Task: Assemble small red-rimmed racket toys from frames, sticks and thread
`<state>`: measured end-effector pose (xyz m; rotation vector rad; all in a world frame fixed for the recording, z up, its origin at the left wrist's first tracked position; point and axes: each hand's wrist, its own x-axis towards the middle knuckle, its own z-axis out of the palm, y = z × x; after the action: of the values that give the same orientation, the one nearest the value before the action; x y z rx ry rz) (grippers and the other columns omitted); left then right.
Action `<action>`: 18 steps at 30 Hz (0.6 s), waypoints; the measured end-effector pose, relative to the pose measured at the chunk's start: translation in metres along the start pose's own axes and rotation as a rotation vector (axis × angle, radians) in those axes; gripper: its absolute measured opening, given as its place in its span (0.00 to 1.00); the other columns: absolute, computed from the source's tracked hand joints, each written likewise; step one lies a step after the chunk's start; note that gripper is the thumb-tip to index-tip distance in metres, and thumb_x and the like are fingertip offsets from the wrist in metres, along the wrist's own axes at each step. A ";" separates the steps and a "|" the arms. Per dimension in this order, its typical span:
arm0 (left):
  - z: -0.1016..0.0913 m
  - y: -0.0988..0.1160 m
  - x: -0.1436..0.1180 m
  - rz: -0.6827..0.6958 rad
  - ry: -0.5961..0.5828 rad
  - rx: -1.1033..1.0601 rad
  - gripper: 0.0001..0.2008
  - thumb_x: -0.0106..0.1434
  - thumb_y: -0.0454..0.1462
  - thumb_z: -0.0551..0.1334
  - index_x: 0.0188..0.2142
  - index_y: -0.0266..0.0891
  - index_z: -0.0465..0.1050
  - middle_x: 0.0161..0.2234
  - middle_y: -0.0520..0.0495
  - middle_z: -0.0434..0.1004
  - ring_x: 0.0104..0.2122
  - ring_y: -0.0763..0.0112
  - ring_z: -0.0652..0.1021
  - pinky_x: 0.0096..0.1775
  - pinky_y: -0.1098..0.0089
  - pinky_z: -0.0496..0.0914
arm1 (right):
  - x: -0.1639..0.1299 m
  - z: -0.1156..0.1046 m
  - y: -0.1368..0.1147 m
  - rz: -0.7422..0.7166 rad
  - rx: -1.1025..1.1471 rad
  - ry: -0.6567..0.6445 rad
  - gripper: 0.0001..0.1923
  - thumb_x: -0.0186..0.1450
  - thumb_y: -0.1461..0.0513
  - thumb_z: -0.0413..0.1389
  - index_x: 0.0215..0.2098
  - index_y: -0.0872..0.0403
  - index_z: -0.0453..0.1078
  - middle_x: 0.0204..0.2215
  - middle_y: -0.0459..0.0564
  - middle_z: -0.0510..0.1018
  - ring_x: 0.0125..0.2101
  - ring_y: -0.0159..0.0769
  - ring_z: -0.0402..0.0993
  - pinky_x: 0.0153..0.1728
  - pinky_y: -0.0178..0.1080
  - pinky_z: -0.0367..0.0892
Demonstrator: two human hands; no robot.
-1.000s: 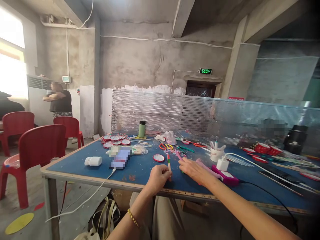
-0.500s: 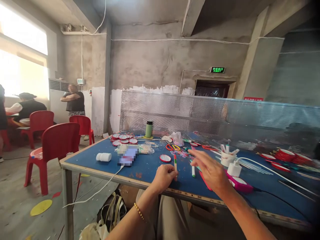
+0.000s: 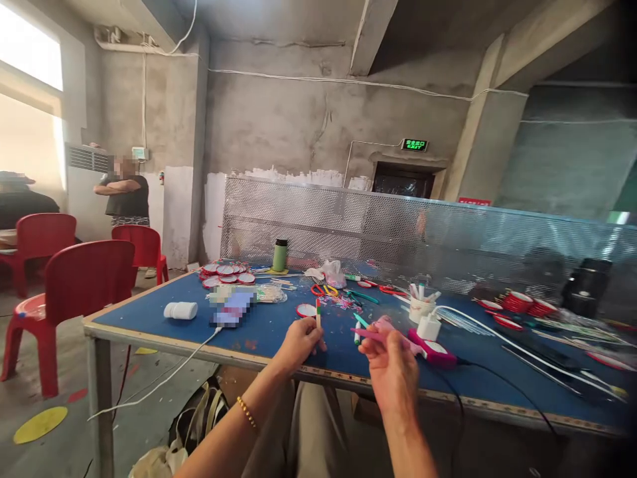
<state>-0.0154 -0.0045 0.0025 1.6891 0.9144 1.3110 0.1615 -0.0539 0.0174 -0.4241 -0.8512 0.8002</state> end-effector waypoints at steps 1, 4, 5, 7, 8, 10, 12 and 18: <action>0.000 -0.001 0.000 0.006 -0.005 -0.024 0.07 0.59 0.40 0.55 0.28 0.40 0.65 0.23 0.48 0.79 0.17 0.76 0.68 0.23 0.75 0.61 | 0.000 0.000 0.005 0.021 0.003 0.003 0.15 0.56 0.52 0.70 0.34 0.54 0.78 0.31 0.48 0.82 0.23 0.30 0.77 0.24 0.34 0.76; 0.000 -0.002 0.000 0.034 -0.026 -0.058 0.07 0.59 0.40 0.56 0.28 0.39 0.64 0.24 0.47 0.80 0.17 0.77 0.67 0.23 0.75 0.61 | 0.002 0.009 0.012 0.057 0.004 -0.060 0.15 0.55 0.56 0.71 0.36 0.55 0.78 0.32 0.46 0.80 0.21 0.24 0.72 0.21 0.30 0.71; 0.000 -0.003 -0.001 0.037 -0.035 -0.063 0.07 0.58 0.40 0.57 0.28 0.39 0.64 0.24 0.46 0.80 0.17 0.77 0.67 0.23 0.75 0.61 | 0.004 0.014 0.014 0.066 -0.011 -0.090 0.15 0.55 0.56 0.71 0.36 0.55 0.78 0.32 0.46 0.79 0.20 0.23 0.70 0.19 0.29 0.68; 0.000 -0.003 0.000 0.021 -0.054 -0.072 0.07 0.57 0.40 0.58 0.29 0.38 0.65 0.25 0.45 0.81 0.16 0.78 0.67 0.22 0.75 0.60 | 0.009 0.024 0.016 0.074 -0.053 -0.143 0.16 0.55 0.54 0.70 0.34 0.56 0.78 0.29 0.45 0.78 0.17 0.22 0.66 0.16 0.29 0.64; 0.000 -0.003 0.000 0.006 -0.062 -0.078 0.08 0.57 0.40 0.59 0.30 0.37 0.67 0.25 0.45 0.82 0.16 0.78 0.67 0.22 0.75 0.60 | 0.012 0.029 0.017 0.069 -0.072 -0.161 0.16 0.55 0.53 0.70 0.33 0.56 0.77 0.26 0.45 0.77 0.17 0.23 0.65 0.15 0.29 0.63; -0.002 -0.002 0.000 -0.025 -0.076 -0.093 0.10 0.56 0.39 0.60 0.36 0.35 0.70 0.27 0.45 0.82 0.15 0.79 0.67 0.22 0.76 0.60 | 0.017 0.035 0.021 0.041 -0.095 -0.178 0.17 0.56 0.51 0.69 0.32 0.56 0.76 0.23 0.44 0.75 0.17 0.25 0.66 0.16 0.30 0.64; -0.005 0.001 0.000 -0.056 -0.094 -0.117 0.12 0.54 0.38 0.60 0.38 0.35 0.70 0.27 0.46 0.83 0.16 0.78 0.69 0.22 0.76 0.60 | 0.021 0.038 0.027 0.004 -0.101 -0.169 0.18 0.55 0.50 0.69 0.30 0.56 0.75 0.21 0.43 0.73 0.17 0.25 0.66 0.17 0.31 0.63; -0.019 0.011 0.004 -0.150 -0.205 -0.202 0.06 0.49 0.36 0.60 0.27 0.37 0.65 0.26 0.43 0.83 0.18 0.77 0.73 0.21 0.78 0.60 | 0.021 0.033 0.045 -0.006 -0.141 -0.119 0.20 0.60 0.47 0.64 0.32 0.56 0.73 0.13 0.37 0.65 0.12 0.23 0.56 0.13 0.29 0.53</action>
<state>-0.0320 -0.0024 0.0171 1.5345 0.7474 1.0709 0.1236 -0.0084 0.0195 -0.5017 -1.0235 0.7684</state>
